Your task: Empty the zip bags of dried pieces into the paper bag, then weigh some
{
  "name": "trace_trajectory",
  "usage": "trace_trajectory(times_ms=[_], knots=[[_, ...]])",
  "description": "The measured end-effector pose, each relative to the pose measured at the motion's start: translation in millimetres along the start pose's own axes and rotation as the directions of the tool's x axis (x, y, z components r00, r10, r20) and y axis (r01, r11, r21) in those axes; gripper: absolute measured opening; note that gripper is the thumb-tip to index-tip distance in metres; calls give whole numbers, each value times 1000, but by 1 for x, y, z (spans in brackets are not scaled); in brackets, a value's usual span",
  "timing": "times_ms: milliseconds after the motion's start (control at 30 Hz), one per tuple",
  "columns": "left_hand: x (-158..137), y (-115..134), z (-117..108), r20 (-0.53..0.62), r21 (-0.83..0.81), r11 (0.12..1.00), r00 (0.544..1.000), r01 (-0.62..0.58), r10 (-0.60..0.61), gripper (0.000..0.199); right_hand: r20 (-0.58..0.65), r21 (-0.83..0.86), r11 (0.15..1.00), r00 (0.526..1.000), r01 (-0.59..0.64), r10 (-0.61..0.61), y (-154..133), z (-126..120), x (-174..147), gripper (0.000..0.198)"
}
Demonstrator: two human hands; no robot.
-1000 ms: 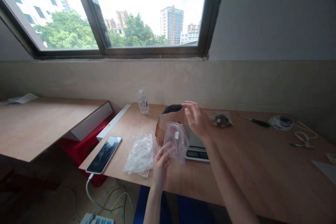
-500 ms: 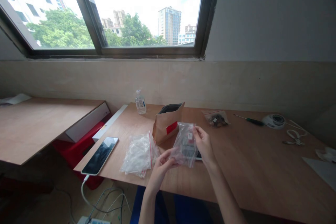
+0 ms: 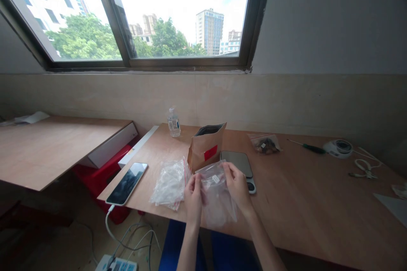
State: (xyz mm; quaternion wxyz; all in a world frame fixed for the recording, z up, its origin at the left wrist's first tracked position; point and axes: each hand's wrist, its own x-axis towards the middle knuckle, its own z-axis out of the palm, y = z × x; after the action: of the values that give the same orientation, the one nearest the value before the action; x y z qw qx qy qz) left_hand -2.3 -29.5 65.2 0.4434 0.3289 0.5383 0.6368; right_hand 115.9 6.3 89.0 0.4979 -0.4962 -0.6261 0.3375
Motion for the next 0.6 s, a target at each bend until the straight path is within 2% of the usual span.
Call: trace_trajectory(times_ms=[67, 167, 267, 333, 400, 500, 600], knots=[[-2, 1, 5, -41, 55, 997, 998, -49, 51, 41, -61, -4, 1000, 998, -28, 27, 2, 2, -1, 42], [2, 4, 3, -61, 129, 980, 986, -150, 158, 43, -77, 29, 998, 995, -60, 62, 11, 2, 3, 44], [14, 6, -19, -36, 209, 966, 986, -150, 160, 48, -116, -2, 992, 985, -126, 125, 41, -12, 18, 48], [26, 7, -45, -42, 286, 955, 995, -78, 93, 52, -211, -136, 982, 972, -132, 102, 74, -34, 38, 47], [39, 9, -74, -76, 355, 934, 995, -27, 57, 55, -348, -377, 921, 937, -101, -40, 109, -63, 63, 41], [60, 15, -109, -102, 501, 865, 992, -12, 73, 56, -447, -452, 880, 890, -141, -87, 150, -108, 102, 34], [82, 22, -120, -115, 684, 728, 979, -44, 167, 56, -521, -494, 845, 848, -205, -98, 174, -137, 134, 28]])
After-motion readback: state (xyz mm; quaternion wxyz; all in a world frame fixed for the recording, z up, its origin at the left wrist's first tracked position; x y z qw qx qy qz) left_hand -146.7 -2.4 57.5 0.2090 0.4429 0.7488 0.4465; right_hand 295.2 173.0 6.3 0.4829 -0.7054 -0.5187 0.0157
